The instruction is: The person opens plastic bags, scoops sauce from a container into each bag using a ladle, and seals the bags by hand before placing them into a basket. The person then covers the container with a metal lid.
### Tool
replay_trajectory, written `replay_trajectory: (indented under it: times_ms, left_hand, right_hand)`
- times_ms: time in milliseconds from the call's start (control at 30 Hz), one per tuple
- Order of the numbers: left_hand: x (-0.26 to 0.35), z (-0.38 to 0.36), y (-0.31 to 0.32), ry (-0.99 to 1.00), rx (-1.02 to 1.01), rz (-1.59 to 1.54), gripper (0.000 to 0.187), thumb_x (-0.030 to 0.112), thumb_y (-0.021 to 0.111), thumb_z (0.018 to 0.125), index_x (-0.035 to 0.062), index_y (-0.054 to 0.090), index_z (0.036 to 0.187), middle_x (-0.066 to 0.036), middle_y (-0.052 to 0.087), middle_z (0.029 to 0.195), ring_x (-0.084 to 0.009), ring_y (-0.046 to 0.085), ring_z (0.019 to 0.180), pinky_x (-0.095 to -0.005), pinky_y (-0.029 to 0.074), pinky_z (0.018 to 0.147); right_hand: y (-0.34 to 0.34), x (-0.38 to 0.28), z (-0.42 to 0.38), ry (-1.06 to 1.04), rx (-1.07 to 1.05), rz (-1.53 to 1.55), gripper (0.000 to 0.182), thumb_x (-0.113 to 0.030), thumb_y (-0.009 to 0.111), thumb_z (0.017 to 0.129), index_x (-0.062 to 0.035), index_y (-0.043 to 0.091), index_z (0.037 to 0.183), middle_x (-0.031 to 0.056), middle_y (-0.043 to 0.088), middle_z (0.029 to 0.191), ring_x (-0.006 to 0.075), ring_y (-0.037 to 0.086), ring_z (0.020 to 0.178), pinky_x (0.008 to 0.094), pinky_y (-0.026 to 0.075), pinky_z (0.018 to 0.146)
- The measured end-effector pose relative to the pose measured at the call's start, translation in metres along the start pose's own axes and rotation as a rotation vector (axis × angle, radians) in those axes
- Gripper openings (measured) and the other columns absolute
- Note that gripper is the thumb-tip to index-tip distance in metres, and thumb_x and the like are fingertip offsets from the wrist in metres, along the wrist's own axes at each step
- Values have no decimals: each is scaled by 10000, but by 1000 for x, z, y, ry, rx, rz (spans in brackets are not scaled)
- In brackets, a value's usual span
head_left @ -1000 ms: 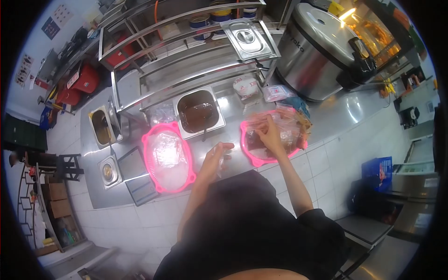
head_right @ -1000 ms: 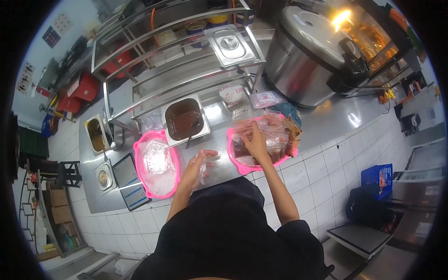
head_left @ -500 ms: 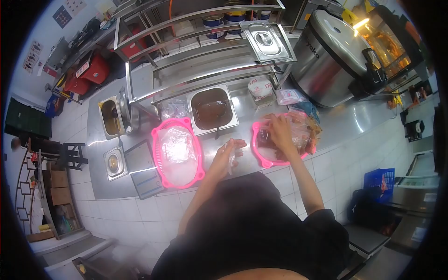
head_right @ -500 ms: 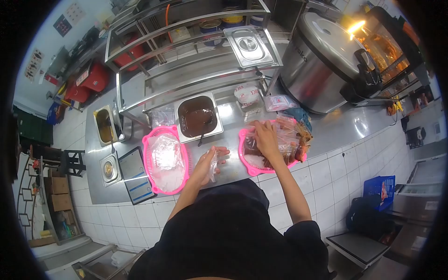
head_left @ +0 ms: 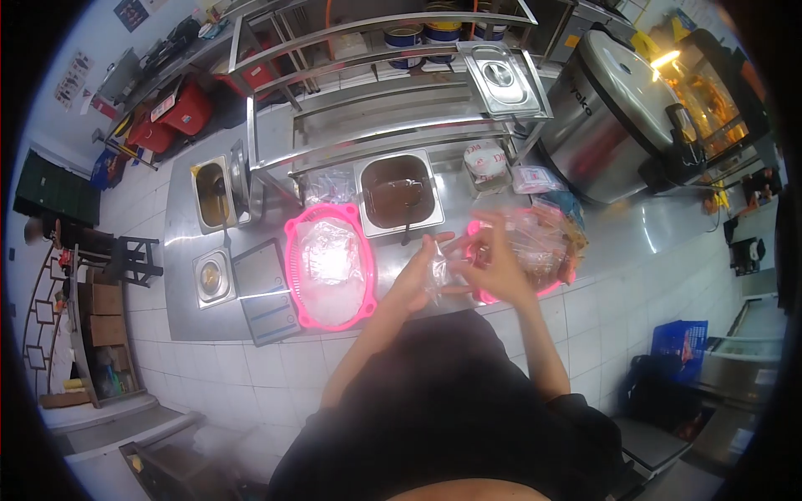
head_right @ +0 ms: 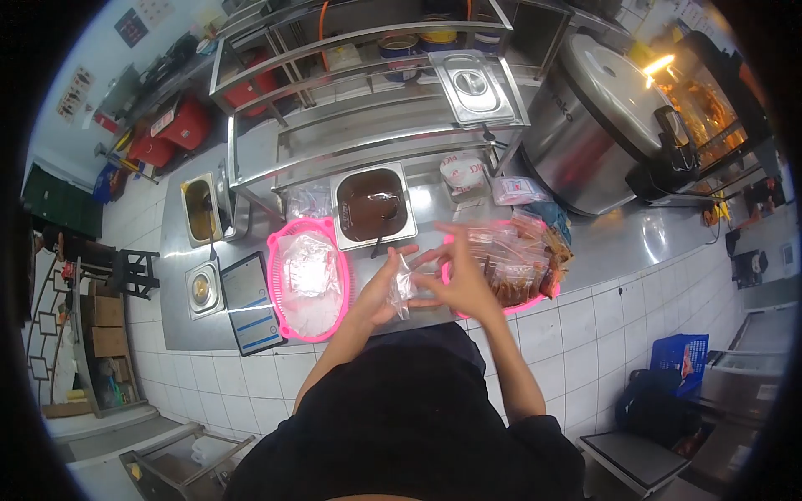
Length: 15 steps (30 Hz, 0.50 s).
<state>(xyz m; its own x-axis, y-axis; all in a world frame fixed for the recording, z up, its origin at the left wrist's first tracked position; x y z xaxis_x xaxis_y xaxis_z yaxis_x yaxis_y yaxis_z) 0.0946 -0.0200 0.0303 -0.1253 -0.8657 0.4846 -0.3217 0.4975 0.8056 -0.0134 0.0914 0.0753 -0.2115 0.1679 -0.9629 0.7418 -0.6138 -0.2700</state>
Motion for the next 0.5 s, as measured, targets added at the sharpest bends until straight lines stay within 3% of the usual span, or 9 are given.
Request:
replay_trajectory:
  times_ms: [67, 100, 167, 267, 333, 400, 433, 467, 500]
  left_hand:
    - [1, 1, -6, 65, 25, 60, 599, 552, 376, 966, 110, 344, 1369, -128, 452, 1400, -312, 518, 1222, -570, 502, 930]
    - [5, 1, -7, 125, 46, 116, 586, 547, 373, 969, 105, 360, 1354, -124, 446, 1408, -306, 539, 1201, -550, 527, 905]
    - [11, -6, -8, 168, 60, 155, 545, 529, 375, 979, 96, 405, 1309, -120, 466, 1395, -290, 558, 1177, -491, 562, 843]
    - [31, -20, -1, 209, 124, 252, 464, 483, 411, 991, 80, 493, 1207, -115, 511, 1353, -266, 582, 1144, -396, 584, 746]
    - [43, -26, -6, 214, 178, 310, 423, 455, 447, 994, 73, 536, 1151, -114, 538, 1324, -259, 588, 1134, -360, 570, 711]
    - [60, -31, -21, 473, 405, 461, 390, 413, 399, 1018, 68, 555, 1111, -101, 649, 1155, -138, 666, 805, -197, 505, 500]
    - [65, -31, -38, 568, 587, 392, 437, 435, 416, 1008, 51, 566, 1155, -66, 681, 1005, -53, 547, 577, -167, 379, 430]
    - [65, -31, -44, 577, 589, 390, 437, 435, 416, 1008, 51, 566, 1155, -66, 681, 1005, -53, 547, 577, -167, 379, 430]
    - [69, -35, -36, 544, 522, 590, 456, 448, 435, 999, 44, 577, 1157, -52, 671, 934, -35, 485, 550, -168, 342, 426]
  right_hand:
    - [24, -16, -5, -159, 35, -172, 786, -78, 809, 714, -82, 334, 1340, 90, 620, 927, 151, 619, 832, 306, 517, 689]
    - [30, -21, -2, -167, 30, -169, 786, -78, 809, 714, -82, 334, 1340, 90, 620, 927, 151, 619, 832, 306, 517, 689]
    - [37, -18, 0, 157, 50, 251, 703, 8, 766, 740, -59, 348, 1302, 58, 615, 832, 121, 620, 778, 252, 512, 689]
    - [35, -10, 10, 73, 47, 514, 646, 82, 719, 760, -47, 353, 1276, 38, 586, 772, 115, 622, 721, 245, 513, 701]
    - [27, -24, 15, 102, 27, 492, 661, 104, 707, 765, -53, 339, 1292, 24, 557, 750, 109, 614, 723, 239, 510, 706]
    - [19, -32, 19, 0, 226, 427, 688, 103, 716, 759, -51, 328, 1305, 22, 554, 749, 102, 602, 714, 225, 492, 696]
    - [19, -43, 19, -117, 330, 443, 609, 86, 719, 763, -42, 400, 1266, 31, 582, 781, 103, 592, 721, 239, 484, 700]
    - [23, -38, 19, -123, 322, 443, 609, 86, 719, 763, -42, 400, 1266, 31, 582, 781, 103, 592, 721, 239, 484, 700]
    - [29, -33, 17, -245, 362, 140, 553, 80, 721, 758, -40, 443, 1222, 45, 595, 806, 113, 590, 730, 253, 482, 698]
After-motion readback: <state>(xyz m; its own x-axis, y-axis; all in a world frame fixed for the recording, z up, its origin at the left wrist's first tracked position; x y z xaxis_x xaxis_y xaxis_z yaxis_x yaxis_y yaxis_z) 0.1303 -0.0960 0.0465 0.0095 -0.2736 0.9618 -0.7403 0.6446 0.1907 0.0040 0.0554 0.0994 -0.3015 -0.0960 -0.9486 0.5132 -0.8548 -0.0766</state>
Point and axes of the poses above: each hand's wrist, its own z-axis towards the middle knuckle, its own y-axis out of the palm, x = y × z, the point moved 3 cm from there along z, towards the middle knuckle
